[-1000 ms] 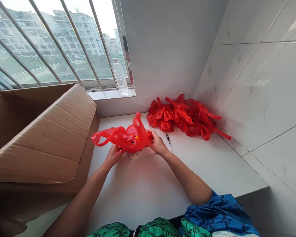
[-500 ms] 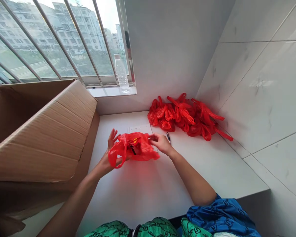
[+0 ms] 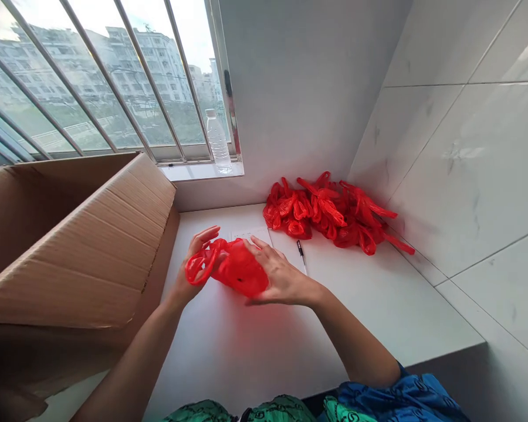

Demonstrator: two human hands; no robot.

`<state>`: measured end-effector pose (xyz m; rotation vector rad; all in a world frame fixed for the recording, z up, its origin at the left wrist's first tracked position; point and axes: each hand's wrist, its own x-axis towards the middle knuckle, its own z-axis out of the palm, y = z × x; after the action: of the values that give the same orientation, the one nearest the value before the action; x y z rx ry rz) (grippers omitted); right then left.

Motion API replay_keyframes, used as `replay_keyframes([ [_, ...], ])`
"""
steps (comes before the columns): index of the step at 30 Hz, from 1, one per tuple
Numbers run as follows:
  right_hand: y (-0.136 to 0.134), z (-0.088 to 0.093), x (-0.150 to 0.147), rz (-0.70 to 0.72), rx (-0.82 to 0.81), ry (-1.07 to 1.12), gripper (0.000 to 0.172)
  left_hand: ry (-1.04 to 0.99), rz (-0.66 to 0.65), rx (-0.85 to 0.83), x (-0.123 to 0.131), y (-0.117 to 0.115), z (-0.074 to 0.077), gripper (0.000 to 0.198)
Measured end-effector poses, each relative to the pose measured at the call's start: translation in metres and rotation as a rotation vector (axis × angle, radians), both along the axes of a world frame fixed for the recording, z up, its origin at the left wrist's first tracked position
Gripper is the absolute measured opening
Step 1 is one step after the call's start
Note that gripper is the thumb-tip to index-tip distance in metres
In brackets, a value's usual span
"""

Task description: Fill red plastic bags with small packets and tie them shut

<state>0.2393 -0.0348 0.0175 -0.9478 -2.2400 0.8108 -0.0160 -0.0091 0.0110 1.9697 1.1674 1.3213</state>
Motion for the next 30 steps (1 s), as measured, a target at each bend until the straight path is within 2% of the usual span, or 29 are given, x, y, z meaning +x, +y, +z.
replay_keyframes([
  [2,0.017,0.005,-0.008,0.025,0.014,0.142,0.066,0.002,-0.088,-0.051,-0.002,0.008,-0.001,0.062],
  [4,0.036,0.007,-0.013,0.029,-0.092,0.349,0.042,-0.08,-0.137,-0.143,-0.004,0.016,-0.003,0.048],
  [6,0.055,0.006,-0.019,0.01,-0.284,0.592,0.041,-0.28,-0.109,-0.233,-0.002,0.025,-0.004,0.036],
  [8,0.07,0.003,-0.029,-0.03,-0.443,0.817,0.045,-0.539,-0.026,-0.27,0.007,0.037,-0.002,0.038],
  [11,0.088,-0.004,-0.05,-0.18,-0.484,1.046,0.047,-0.844,0.026,-0.276,0.026,0.056,0.005,0.041],
  [13,0.095,-0.007,-0.061,-0.303,-0.438,1.087,0.045,-0.909,-0.018,-0.299,0.037,0.066,0.008,0.041],
  [16,0.095,-0.006,-0.065,-0.342,-0.343,0.905,0.04,-0.754,-0.089,-0.337,0.043,0.07,0.006,0.036],
  [19,0.085,-0.003,-0.061,-0.285,-0.232,0.607,0.047,-0.357,-0.066,-0.232,0.039,0.067,0.0,0.023],
  [21,0.079,-0.003,-0.06,-0.234,-0.187,0.476,0.045,-0.046,-0.028,-0.123,0.037,0.063,-0.002,0.009],
  [24,0.079,-0.009,-0.064,-0.222,-0.19,0.467,0.035,0.24,0.039,-0.06,0.037,0.058,-0.001,0.002],
  [26,0.084,-0.015,-0.067,-0.314,-0.208,0.609,0.039,0.227,0.013,-0.116,0.038,0.056,0.002,0.01],
  [27,0.087,-0.017,-0.068,-0.365,-0.237,0.704,0.044,0.168,-0.053,-0.186,0.038,0.055,0.004,0.015],
  [28,0.09,-0.019,-0.068,-0.396,-0.286,0.793,0.048,0.085,-0.152,-0.285,0.038,0.055,0.006,0.019],
  [30,0.094,-0.019,-0.065,-0.368,-0.41,0.911,0.053,-0.12,-0.367,-0.523,0.035,0.055,0.008,0.024],
])
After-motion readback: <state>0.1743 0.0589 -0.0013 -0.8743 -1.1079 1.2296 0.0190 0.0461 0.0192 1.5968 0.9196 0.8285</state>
